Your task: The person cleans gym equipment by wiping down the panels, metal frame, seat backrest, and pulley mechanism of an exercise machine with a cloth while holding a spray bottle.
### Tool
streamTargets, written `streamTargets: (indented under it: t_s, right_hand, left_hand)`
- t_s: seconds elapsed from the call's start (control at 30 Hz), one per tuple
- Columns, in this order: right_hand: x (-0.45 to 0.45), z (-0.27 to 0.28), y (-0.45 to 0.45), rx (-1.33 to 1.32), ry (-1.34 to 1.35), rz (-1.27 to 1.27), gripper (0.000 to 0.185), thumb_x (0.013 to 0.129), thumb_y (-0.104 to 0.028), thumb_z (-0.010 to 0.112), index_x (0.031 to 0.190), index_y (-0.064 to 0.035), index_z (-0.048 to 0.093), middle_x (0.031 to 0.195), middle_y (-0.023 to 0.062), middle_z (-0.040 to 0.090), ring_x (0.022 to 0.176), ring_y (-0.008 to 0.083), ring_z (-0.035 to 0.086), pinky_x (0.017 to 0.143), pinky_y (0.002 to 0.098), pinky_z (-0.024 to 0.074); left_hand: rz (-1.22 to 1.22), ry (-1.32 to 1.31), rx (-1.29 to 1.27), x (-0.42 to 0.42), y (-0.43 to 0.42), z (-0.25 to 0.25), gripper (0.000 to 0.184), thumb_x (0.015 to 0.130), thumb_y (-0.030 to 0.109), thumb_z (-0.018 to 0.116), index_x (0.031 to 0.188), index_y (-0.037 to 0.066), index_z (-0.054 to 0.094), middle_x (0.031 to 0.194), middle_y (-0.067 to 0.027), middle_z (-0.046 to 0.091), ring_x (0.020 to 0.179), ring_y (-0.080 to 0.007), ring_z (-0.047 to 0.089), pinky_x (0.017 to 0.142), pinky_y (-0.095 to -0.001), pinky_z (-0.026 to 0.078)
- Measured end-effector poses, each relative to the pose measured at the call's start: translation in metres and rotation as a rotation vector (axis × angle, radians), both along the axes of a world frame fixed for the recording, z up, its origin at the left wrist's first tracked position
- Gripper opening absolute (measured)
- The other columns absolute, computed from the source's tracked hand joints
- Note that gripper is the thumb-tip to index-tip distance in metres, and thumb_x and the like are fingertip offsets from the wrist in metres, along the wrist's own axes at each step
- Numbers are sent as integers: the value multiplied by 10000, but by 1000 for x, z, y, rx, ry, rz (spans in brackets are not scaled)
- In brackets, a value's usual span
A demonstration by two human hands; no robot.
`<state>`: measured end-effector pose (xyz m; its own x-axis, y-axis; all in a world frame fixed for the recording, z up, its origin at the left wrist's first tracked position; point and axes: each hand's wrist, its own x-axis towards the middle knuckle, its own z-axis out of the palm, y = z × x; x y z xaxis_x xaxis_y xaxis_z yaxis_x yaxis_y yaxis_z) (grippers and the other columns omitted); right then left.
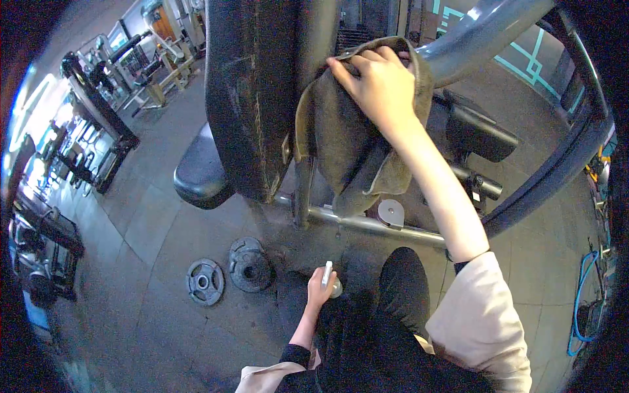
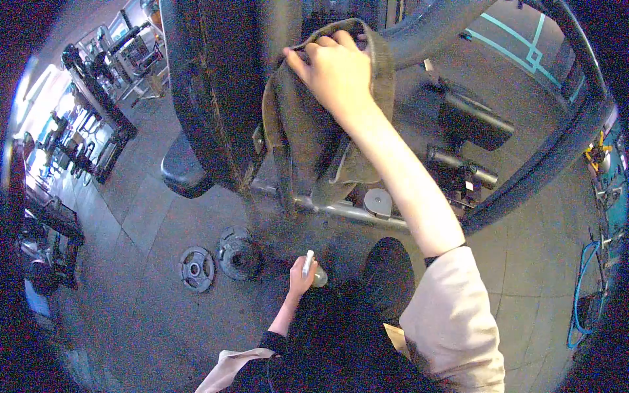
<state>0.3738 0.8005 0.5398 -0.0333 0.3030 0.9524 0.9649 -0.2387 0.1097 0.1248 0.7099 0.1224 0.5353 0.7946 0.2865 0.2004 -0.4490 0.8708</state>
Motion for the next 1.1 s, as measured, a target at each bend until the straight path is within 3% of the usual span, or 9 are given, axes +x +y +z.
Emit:
streamTargets:
  t_s: [0.07, 0.23, 0.47, 0.73, 0.87, 0.93, 1.0, 1.07, 1.1]
  right_hand:
    - [-5, -3, 11, 30, 14, 53, 319, 753, -367, 635, 635, -72, 662, 656, 70, 623, 689, 237, 585, 584, 342, 499]
    - [-2, -16, -10, -207, 2, 253, 435, 718, -246, 683, 1079, -60, 529, 1106, 93, 543, 1013, 272, 511, 850, 358, 451]
    - [11, 23, -36, -484, 40, 266, 398, 670, -80, 609, 1064, -131, 586, 902, 131, 642, 867, 311, 609, 764, 406, 491]
    - [-6, 129, -8, 535, 41, 698, 420, 693, -71, 634, 1105, -19, 566, 1009, 175, 624, 967, 311, 584, 878, 365, 452]
    - [-7, 128, 70, 487, -333, 58, 475, 767, 6, 463, 1239, 45, 431, 1208, 253, 478, 1088, 429, 474, 901, 425, 440]
    - [-9, 86, 89, 149, -80, -21, 507, 774, 9, 407, 1276, 68, 375, 1206, 272, 430, 1099, 457, 428, 955, 432, 387]
    - [-24, 69, 89, 18, 166, 52, 500, 832, -66, 415, 1311, 57, 347, 1114, 268, 463, 1080, 432, 427, 997, 415, 323]
    - [-40, 59, 84, -8, 132, -326, 506, 797, -139, 492, 1286, -32, 419, 1179, 165, 535, 1008, 312, 570, 834, 395, 472]
    - [-33, 50, 93, 258, -78, -277, 552, 840, -173, 400, 1357, -8, 294, 1245, 178, 459, 1090, 320, 496, 935, 495, 378]
  left_hand:
    - [11, -8, -8, 2, 1, 4, 186, 827, 149, 608, 943, 5, 591, 830, -143, 604, 758, -277, 617, 675, -347, 480]
    - [30, -28, -50, 0, 0, 5, 219, 823, 183, 625, 938, 0, 595, 856, -162, 604, 777, -331, 604, 669, -373, 477]
    - [103, -7, -94, -10, 0, 3, 234, 832, 222, 618, 903, 1, 588, 821, -167, 594, 764, -332, 603, 660, -373, 473]
    - [134, -41, -95, -20, 4, 3, 230, 830, 207, 618, 929, 1, 598, 853, -164, 605, 786, -319, 608, 689, -359, 480]
    - [112, 8, -125, -23, 6, 4, 233, 821, 199, 626, 931, -5, 599, 860, -161, 607, 811, -316, 608, 721, -363, 479]
    - [105, -23, -93, -20, 8, 8, 219, 814, 182, 629, 924, -4, 600, 857, -165, 607, 800, -322, 609, 709, -363, 481]
    - [104, -66, -67, -22, 5, -2, 209, 811, 170, 629, 923, -4, 599, 855, -168, 607, 792, -324, 609, 700, -364, 482]
    - [101, -64, -58, -22, 7, -3, 184, 809, 146, 626, 911, -5, 599, 851, -170, 606, 779, -328, 607, 693, -364, 483]
    - [97, -67, -63, -22, 7, -1, 183, 808, 145, 626, 908, -6, 600, 851, -170, 606, 779, -328, 605, 694, -365, 483]
